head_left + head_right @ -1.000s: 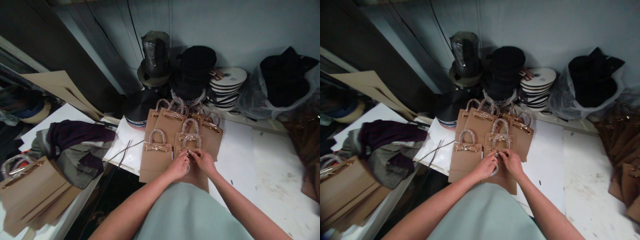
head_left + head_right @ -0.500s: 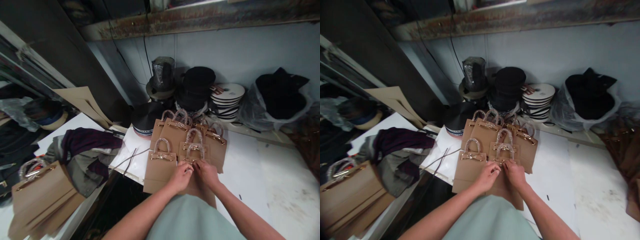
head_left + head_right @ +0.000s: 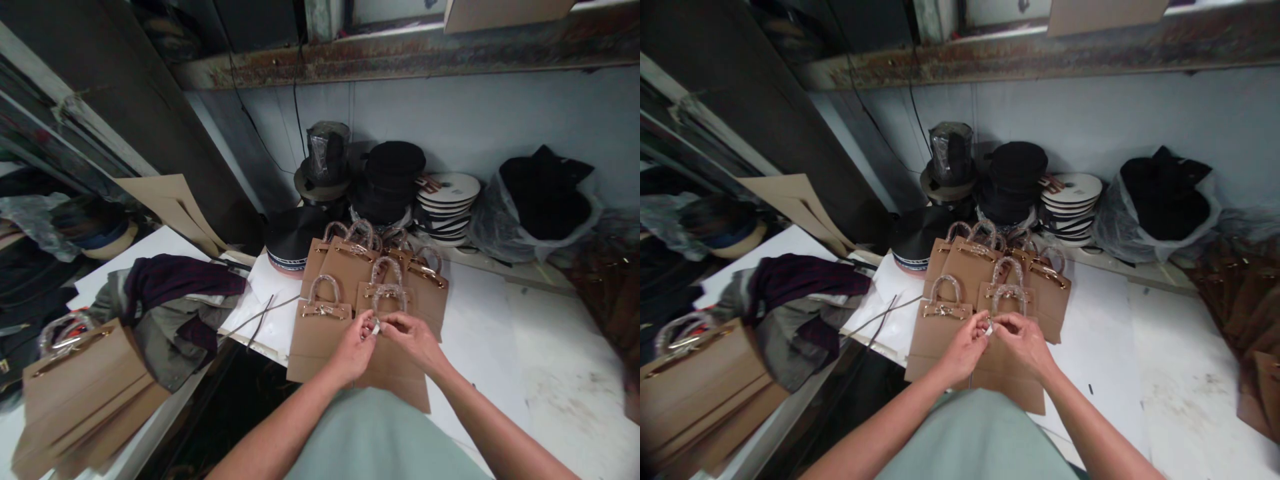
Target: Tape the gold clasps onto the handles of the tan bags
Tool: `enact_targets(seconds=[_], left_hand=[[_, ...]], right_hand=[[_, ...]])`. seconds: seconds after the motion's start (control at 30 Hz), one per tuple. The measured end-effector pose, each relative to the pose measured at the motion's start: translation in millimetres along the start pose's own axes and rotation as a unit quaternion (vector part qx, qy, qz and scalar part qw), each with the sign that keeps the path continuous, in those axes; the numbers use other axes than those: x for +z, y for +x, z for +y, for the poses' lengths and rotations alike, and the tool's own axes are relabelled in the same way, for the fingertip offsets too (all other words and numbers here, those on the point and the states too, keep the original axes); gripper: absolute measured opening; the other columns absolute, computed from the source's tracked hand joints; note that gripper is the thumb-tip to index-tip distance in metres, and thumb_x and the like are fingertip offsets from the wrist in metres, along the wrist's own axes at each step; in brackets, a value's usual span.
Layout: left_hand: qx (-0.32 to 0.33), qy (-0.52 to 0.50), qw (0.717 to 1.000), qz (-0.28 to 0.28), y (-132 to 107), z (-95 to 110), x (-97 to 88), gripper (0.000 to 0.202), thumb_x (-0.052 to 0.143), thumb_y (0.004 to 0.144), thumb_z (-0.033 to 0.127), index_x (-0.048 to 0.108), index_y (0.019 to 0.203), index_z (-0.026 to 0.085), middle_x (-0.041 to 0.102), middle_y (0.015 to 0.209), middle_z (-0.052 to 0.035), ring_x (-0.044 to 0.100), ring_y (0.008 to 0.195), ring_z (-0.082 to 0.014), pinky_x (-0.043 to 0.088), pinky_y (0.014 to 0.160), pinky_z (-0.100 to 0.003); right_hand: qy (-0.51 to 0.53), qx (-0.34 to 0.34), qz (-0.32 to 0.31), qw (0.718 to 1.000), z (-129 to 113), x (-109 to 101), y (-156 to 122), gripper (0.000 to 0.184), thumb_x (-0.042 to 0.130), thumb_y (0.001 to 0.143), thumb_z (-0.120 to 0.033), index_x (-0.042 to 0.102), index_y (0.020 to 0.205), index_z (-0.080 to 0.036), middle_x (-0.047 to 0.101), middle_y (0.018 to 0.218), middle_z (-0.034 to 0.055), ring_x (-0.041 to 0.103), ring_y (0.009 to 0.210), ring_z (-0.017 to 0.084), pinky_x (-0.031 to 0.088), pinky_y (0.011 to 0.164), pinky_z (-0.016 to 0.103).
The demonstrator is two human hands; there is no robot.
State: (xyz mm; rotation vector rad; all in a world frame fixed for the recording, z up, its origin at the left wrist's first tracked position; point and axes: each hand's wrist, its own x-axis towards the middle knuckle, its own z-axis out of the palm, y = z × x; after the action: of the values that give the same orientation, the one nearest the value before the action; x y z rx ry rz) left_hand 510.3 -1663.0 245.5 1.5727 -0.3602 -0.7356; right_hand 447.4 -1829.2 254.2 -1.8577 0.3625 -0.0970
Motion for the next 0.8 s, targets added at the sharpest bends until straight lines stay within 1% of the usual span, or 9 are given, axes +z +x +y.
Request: enact_targets(seconds=[0.13, 0.23, 0.3, 0.37, 0.43, 0.5, 0.57, 0.7, 0.8], left_hand=[[0.026, 0.032, 0.999, 0.022, 2, 0, -2.3, 0.059, 0.054, 0.085, 0.01, 0.046, 0.144, 0.014, 0.061, 0.112, -0.0094, 0.056, 0.088, -0.0142, 0.05, 0.08, -0.029], [0.035, 0.043, 0.998, 0.027, 6, -3, -5.6, 0.058, 0.055, 0.085, 0.012, 0.047, 0.142, 0.014, 0.065, 0.11, -0.0099, 0.058, 0.088, -0.0151, 0.051, 0.08, -0.03], [0.04, 0.068, 0.996, 0.04, 10, -2, -9.2, 0.047, 0.056, 0.084, 0.012, 0.058, 0.131, 0.015, 0.069, 0.107, -0.0088, 0.06, 0.085, -0.0157, 0.051, 0.079, -0.03], [0.047, 0.095, 0.993, 0.057, 14, 3, -13.9, 0.031, 0.057, 0.083, 0.015, 0.069, 0.111, 0.017, 0.072, 0.1, -0.0064, 0.061, 0.084, -0.0168, 0.05, 0.079, -0.03], [0.05, 0.107, 0.991, 0.069, 20, 10, -19.1, 0.017, 0.059, 0.083, 0.019, 0.073, 0.092, 0.018, 0.072, 0.089, -0.0038, 0.062, 0.083, -0.0178, 0.048, 0.079, -0.031], [0.046, 0.098, 0.991, 0.08, 26, 16, -23.7, 0.013, 0.059, 0.082, 0.021, 0.072, 0.081, 0.019, 0.069, 0.08, -0.0016, 0.06, 0.08, -0.0176, 0.046, 0.076, -0.03], [0.032, 0.078, 0.992, 0.09, 34, 18, -27.0, 0.012, 0.059, 0.082, 0.024, 0.068, 0.076, 0.019, 0.064, 0.072, 0.0006, 0.058, 0.072, -0.0159, 0.044, 0.069, -0.027], [-0.032, 0.002, 0.993, 0.113, 54, 12, -35.1, 0.017, 0.05, 0.089, 0.033, 0.058, 0.082, 0.021, 0.047, 0.053, 0.0076, 0.043, 0.045, -0.0116, 0.034, 0.046, -0.023], [-0.052, -0.039, 0.988, 0.137, 72, 11, -50.1, 0.015, 0.045, 0.09, 0.03, 0.053, 0.081, 0.021, 0.043, 0.052, 0.0085, 0.039, 0.041, -0.0101, 0.029, 0.04, -0.02]], right_hand=[[-0.003, -0.005, -0.007, 1.0, 5, 7, 8, 0.024, 0.068, 0.081, -0.043, 0.078, 0.091, -0.023, 0.079, 0.095, 0.006, 0.07, 0.089, 0.026, 0.052, 0.082, 0.036], [-0.029, -0.01, -0.012, 0.999, 4, 10, 12, 0.021, 0.064, 0.082, -0.041, 0.076, 0.082, -0.024, 0.077, 0.086, 0.0042, 0.068, 0.083, 0.024, 0.05, 0.08, 0.035], [-0.055, -0.024, -0.015, 0.998, 0, 10, 15, 0.021, 0.06, 0.085, -0.039, 0.073, 0.078, -0.024, 0.074, 0.082, 0.0025, 0.066, 0.08, 0.022, 0.048, 0.078, 0.034], [-0.08, -0.039, -0.021, 0.996, -5, 11, 19, 0.021, 0.058, 0.086, -0.037, 0.071, 0.077, -0.024, 0.072, 0.08, 0.0013, 0.064, 0.078, 0.021, 0.046, 0.075, 0.033], [-0.098, -0.047, -0.029, 0.994, -10, 12, 26, 0.021, 0.057, 0.087, -0.036, 0.069, 0.076, -0.024, 0.07, 0.077, 0.0006, 0.062, 0.076, 0.02, 0.044, 0.072, 0.032], [-0.101, -0.052, -0.041, 0.993, -15, 13, 34, 0.022, 0.056, 0.088, -0.037, 0.068, 0.075, -0.023, 0.068, 0.075, 0.0003, 0.06, 0.074, 0.019, 0.043, 0.07, 0.031], [-0.092, -0.056, -0.055, 0.993, -22, 13, 43, 0.023, 0.055, 0.089, -0.038, 0.066, 0.075, -0.023, 0.066, 0.074, 0.0003, 0.059, 0.072, 0.019, 0.042, 0.069, 0.031], [-0.016, -0.039, -0.097, 0.994, -43, 6, 66, 0.031, 0.055, 0.09, -0.05, 0.065, 0.08, -0.022, 0.065, 0.074, 0.0007, 0.059, 0.071, 0.019, 0.046, 0.067, 0.03], [0.032, -0.024, -0.094, 0.995, -54, 5, 97, 0.031, 0.058, 0.089, -0.052, 0.066, 0.086, -0.022, 0.068, 0.078, 0.0009, 0.061, 0.074, 0.019, 0.048, 0.069, 0.03]])
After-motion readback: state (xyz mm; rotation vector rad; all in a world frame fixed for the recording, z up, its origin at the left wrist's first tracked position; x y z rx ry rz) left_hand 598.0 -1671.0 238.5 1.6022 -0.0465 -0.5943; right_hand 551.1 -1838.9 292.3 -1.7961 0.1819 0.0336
